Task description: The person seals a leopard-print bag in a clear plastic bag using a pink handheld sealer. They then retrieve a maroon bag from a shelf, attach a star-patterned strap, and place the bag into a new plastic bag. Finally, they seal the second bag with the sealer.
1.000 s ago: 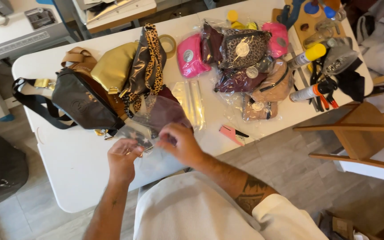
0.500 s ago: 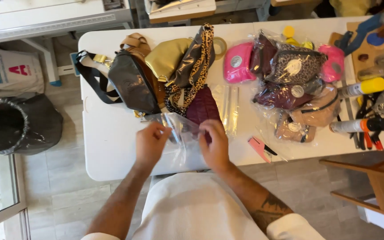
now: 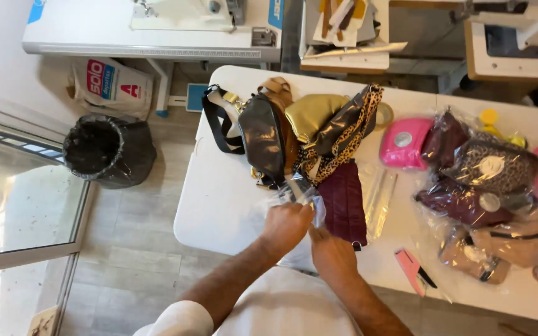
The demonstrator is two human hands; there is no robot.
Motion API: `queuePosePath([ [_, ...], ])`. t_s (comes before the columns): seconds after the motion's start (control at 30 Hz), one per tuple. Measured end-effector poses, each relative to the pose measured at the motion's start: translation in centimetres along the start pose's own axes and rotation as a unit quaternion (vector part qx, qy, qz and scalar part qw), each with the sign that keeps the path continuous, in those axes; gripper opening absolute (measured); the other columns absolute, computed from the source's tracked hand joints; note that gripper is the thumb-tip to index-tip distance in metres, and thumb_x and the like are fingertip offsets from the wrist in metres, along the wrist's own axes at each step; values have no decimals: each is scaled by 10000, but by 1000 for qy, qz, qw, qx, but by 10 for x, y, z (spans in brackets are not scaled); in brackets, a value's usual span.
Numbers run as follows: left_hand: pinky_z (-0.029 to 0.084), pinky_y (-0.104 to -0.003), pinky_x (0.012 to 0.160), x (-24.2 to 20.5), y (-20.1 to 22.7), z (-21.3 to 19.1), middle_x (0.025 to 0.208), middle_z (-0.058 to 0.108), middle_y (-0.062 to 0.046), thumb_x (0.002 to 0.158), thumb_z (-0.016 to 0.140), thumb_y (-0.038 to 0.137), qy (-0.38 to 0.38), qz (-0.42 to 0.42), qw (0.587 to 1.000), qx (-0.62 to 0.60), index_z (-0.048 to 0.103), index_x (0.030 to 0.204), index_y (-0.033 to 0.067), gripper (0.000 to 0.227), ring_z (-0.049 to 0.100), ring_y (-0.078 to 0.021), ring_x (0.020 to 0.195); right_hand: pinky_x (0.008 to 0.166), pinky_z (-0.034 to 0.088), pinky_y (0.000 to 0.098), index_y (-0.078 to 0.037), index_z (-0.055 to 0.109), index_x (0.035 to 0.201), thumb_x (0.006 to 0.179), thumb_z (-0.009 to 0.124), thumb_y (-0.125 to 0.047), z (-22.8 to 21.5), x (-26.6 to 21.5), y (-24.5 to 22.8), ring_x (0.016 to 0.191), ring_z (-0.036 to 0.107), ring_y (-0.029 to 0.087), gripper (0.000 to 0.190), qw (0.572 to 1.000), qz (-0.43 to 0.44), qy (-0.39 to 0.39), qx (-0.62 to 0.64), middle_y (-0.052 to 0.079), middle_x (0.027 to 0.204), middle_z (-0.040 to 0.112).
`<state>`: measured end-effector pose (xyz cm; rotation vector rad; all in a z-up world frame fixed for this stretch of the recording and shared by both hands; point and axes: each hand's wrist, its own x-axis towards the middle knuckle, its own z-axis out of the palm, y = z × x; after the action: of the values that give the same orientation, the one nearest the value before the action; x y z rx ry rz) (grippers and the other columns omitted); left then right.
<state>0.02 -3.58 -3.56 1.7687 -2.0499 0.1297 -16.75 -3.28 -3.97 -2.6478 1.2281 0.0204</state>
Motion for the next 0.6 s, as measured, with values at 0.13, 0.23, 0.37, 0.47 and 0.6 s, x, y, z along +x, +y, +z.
queuePosePath([
  [0.13, 494, -412, 422, -7, 21, 7, 700, 659, -41, 775, 661, 95, -56, 73, 994, -52, 588, 790, 124, 80, 651, -260, 584, 732, 533, 604, -121, 669, 951, 948, 474, -238, 18, 4, 13, 846, 712, 440, 227, 974, 169, -90, 120, 162, 890, 742],
  [0.23, 468, -337, 411, 0, 32, -12, 627, 602, -28, 791, 715, -26, 74, 125, 988, -54, 609, 733, 120, 189, 597, -176, 547, 963, 513, 307, -103, 746, 1028, 830, 549, -95, 56, 27, 44, 1079, 690, 146, 280, 889, 108, 40, 444, 52, 1123, 778],
  [0.37, 538, -363, 500, -1, 41, -17, 860, 712, -154, 811, 635, -77, 112, 151, 979, -81, 697, 951, -44, 157, 674, -251, 687, 941, 499, 378, -69, 388, 1544, 867, 565, 103, -2, 47, 15, 1011, 635, 334, 720, 449, 301, 35, 841, 278, 1121, 623],
  [0.47, 346, -311, 406, -1, 44, -22, 605, 491, 0, 793, 628, -69, 106, 138, 982, -72, 512, 715, 126, 240, 466, -161, 495, 1219, 299, 385, -62, 479, 1495, 932, 482, -403, 17, 57, 14, 1509, 401, 294, 658, 412, 247, 69, 874, 127, 1633, 425],
  [0.6, 359, -342, 449, 4, 52, -36, 654, 499, -39, 992, 596, 31, 155, 171, 969, -88, 575, 765, 50, 229, 484, -196, 561, 954, 424, 358, -212, 460, 1029, 925, 295, -725, 226, 92, 77, 890, 569, 138, 549, 878, 56, -130, 458, 19, 882, 525],
])
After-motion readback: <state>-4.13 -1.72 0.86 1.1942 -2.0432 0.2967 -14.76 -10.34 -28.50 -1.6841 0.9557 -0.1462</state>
